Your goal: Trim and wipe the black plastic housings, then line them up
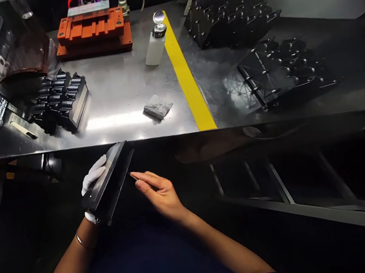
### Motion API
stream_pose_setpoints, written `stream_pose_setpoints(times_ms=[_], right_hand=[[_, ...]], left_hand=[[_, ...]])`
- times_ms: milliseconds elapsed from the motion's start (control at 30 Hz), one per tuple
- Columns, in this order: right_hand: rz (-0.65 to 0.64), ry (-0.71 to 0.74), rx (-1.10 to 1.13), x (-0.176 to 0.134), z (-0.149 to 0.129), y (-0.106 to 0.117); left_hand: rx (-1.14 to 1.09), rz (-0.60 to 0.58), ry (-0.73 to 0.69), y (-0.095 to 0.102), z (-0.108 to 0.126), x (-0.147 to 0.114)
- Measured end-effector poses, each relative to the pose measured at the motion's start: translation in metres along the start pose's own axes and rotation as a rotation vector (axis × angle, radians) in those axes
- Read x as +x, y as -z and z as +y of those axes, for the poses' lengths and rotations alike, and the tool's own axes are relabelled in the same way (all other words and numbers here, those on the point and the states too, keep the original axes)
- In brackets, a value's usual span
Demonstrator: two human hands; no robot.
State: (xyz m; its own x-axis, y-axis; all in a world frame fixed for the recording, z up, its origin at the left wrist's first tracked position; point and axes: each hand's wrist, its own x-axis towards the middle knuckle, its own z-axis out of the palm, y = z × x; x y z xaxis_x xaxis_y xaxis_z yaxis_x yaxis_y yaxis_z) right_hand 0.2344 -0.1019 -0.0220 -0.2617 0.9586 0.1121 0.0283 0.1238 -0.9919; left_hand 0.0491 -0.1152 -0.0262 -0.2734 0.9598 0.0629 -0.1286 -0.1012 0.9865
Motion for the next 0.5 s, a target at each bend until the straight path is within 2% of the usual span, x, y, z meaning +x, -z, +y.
stream_pose_setpoints(times_ms=[100, 167, 367, 500], right_hand=[[-0.085, 0.043, 0.087, -0.004, -0.006, -0.010], [-0.085, 0.044, 0.099, -0.005, -0.006, -0.011], [0.041, 0.033, 0.031, 0.009, -0.003, 0.000], [0.058, 0.059, 0.005, 0.013, -0.001, 0.003]], left_hand=[[0.015, 0.018, -0.200, -0.009, 0.009, -0.003], [0.041, 0.046, -0.212, -0.013, 0.014, -0.004], [0.112, 0.065, -0.193, -0.014, 0.017, -0.011], [0.138, 0.062, -0.254, -0.014, 0.016, -0.014]])
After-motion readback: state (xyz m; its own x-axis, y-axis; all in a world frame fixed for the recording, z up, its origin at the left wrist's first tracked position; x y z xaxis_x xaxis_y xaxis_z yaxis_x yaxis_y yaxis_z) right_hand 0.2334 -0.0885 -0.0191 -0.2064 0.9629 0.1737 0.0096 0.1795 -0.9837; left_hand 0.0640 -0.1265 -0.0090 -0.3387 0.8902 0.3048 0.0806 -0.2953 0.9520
